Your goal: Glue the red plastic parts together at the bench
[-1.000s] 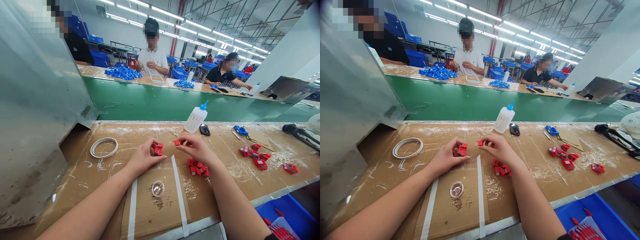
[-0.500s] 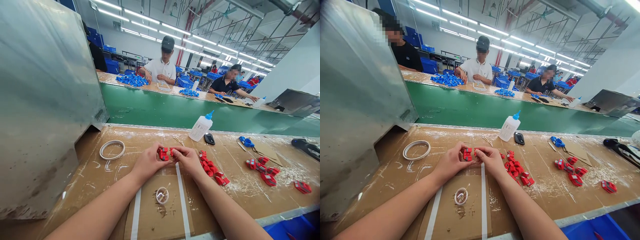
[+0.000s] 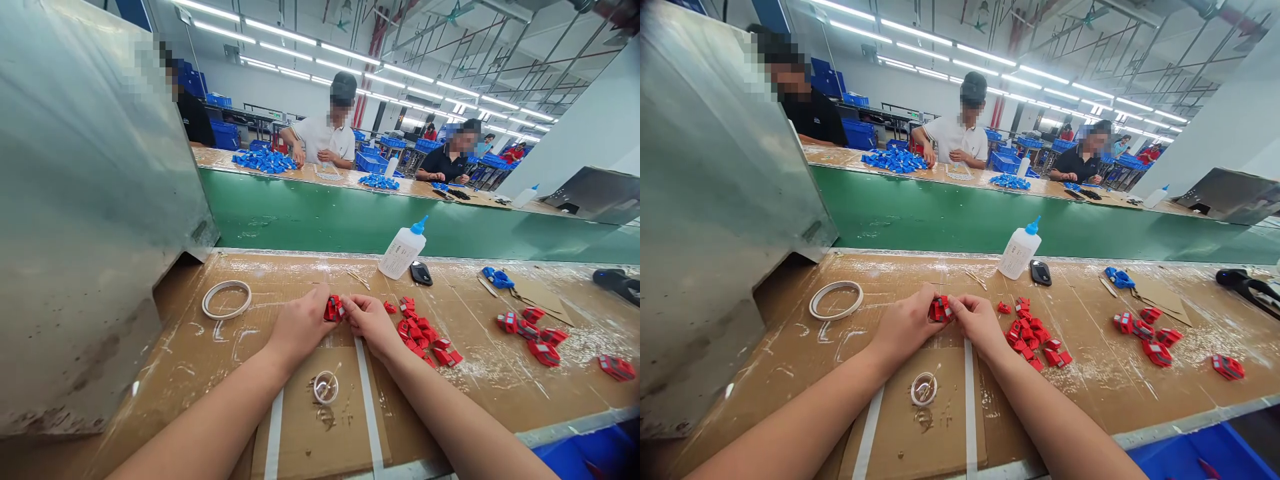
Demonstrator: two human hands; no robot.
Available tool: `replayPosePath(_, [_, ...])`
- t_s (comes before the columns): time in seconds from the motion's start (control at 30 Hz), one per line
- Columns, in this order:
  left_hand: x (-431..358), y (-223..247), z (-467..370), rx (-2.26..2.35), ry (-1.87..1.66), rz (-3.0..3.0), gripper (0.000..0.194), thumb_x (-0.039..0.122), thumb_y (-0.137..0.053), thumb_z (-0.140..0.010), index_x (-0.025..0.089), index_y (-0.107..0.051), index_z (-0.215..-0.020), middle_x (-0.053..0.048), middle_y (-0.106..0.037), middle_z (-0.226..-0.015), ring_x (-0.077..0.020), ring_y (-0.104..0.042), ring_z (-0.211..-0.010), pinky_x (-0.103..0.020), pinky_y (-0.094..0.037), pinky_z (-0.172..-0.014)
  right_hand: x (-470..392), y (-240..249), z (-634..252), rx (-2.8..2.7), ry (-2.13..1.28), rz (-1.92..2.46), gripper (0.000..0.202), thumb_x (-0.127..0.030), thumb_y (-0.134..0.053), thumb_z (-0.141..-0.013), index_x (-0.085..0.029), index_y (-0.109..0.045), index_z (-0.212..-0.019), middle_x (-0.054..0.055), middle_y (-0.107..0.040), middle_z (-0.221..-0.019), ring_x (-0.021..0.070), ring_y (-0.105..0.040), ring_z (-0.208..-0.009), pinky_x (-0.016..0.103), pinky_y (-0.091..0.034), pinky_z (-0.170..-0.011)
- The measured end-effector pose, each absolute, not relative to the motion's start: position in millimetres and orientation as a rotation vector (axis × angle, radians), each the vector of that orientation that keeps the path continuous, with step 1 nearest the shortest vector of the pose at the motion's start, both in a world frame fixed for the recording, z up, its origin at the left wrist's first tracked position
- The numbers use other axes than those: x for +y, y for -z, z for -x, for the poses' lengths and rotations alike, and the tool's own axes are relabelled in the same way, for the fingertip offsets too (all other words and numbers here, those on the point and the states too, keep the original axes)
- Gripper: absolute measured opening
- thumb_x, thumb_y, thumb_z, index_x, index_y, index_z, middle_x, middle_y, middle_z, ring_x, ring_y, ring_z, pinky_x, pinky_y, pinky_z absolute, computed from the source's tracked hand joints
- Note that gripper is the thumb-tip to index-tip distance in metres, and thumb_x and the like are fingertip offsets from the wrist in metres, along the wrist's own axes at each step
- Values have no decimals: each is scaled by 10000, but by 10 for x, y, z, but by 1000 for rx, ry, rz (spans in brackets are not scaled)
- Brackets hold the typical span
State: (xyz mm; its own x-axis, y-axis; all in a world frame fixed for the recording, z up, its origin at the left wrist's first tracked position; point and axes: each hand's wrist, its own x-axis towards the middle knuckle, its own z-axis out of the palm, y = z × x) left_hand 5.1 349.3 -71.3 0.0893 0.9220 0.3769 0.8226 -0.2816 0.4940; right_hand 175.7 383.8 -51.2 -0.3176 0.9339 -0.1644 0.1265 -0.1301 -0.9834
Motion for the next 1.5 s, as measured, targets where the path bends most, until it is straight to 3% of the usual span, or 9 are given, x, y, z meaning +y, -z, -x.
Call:
replayPosePath(0.1, [3476, 681, -74, 1808, -913, -2259, 204, 335, -604, -943, 231, -429, -956, -53, -713, -881, -273, -722, -775, -318, -265, -552, 3834, 540, -1737, -1487, -1442, 1241, 578, -709, -739, -755, -144, -619, -759, -48, -401, -574, 64, -271, -500, 217, -197, -451])
replayPosePath(0.23, [3459, 624, -115, 1863, -854, -2203, 223, 372, -592, -939, 227, -424, -962, -62, -719, -805, -286, -729, -756, -315, -262, -544, 3850, 546, -1779, -1754, -1137, 1213, 533, -647, -715, -820, -128, -676, -704, 11, -570, -646, 114, -460, -622, 241, -358, -585])
replayPosePath(0.53, [3424, 593, -142, 1894, -883, -2165, 183, 311, -580, -896, 231, -420, -931, -61, -721, -753, -301, -738, -738, -316, -219, -534, 3769, 552, -1760, -1918, -841, 1163, 434, -553, -638, -939, -167, -768, -789, 10, -640, -691, 130, -522, -672, 247, -370, -643])
replayPosePath(0.7, [3441, 615, -131, 1880, -835, -2138, 240, 376, -609, -894, 228, -430, -955, -79, -733, -775, -324, -739, -754, -313, -215, -541, 3837, 530, -1810, -2019, -889, 1212, 521, -586, -603, -947, -139, -712, -702, -7, -555, -613, 119, -473, -633, 249, -311, -599])
replayPosePath(0.87, [3454, 617, -91, 1850, -809, -2119, 281, 415, -629, -897, 239, -414, -940, -57, -723, -770, -305, -724, -732, -300, -248, -547, 3850, 433, -1848, -2082, -1112, 1185, 379, -512, -655, -920, -164, -803, -948, 34, -729, -829, 150, -583, -746, 239, -406, -670])
replayPosePath(0.97, [3452, 618, -84, 1837, -838, -2073, 310, 436, -642, -887, 243, -403, -928, -42, -707, -761, -291, -714, -723, -291, -260, -549, 3838, 441, -1822, -1896, -1291, 1169, 386, -520, -730, -854, -151, -816, -926, 67, -757, -884, 163, -613, -774, 250, -455, -715])
replayPosePath(1.13, [3453, 620, -109, 1838, -934, -1947, 311, 401, -659, -857, 248, -392, -900, -2, -662, -725, -246, -676, -675, -275, -268, -548, 3813, 519, -1758, -1567, -1506, 1120, 450, -544, -811, -772, -112, -810, -899, 59, -707, -771, 114, -545, -674, 241, -441, -681])
replayPosePath(1.33, [3468, 618, -118, 1796, -1007, -1802, 285, 388, -665, -839, 256, -416, -887, 25, -660, -730, -211, -647, -659, -264, -279, -548, 3827, 521, -1773, -1443, -1609, 1155, 539, -596, -838, -708, -83, -772, -861, -62, -371, -515, 47, -236, -502, 227, -167, -489])
replayPosePath(1.5, [3485, 662, -80, 1811, -973, -1924, 279, 391, -647, -876, 250, -409, -916, 3, -667, -746, -228, -655, -666, -272, -268, -548, 3843, 458, -1827, -1880, -1291, 1136, 447, -554, -665, -901, -123, -778, -873, -6, -534, -631, 97, -424, -627, 240, -320, -601])
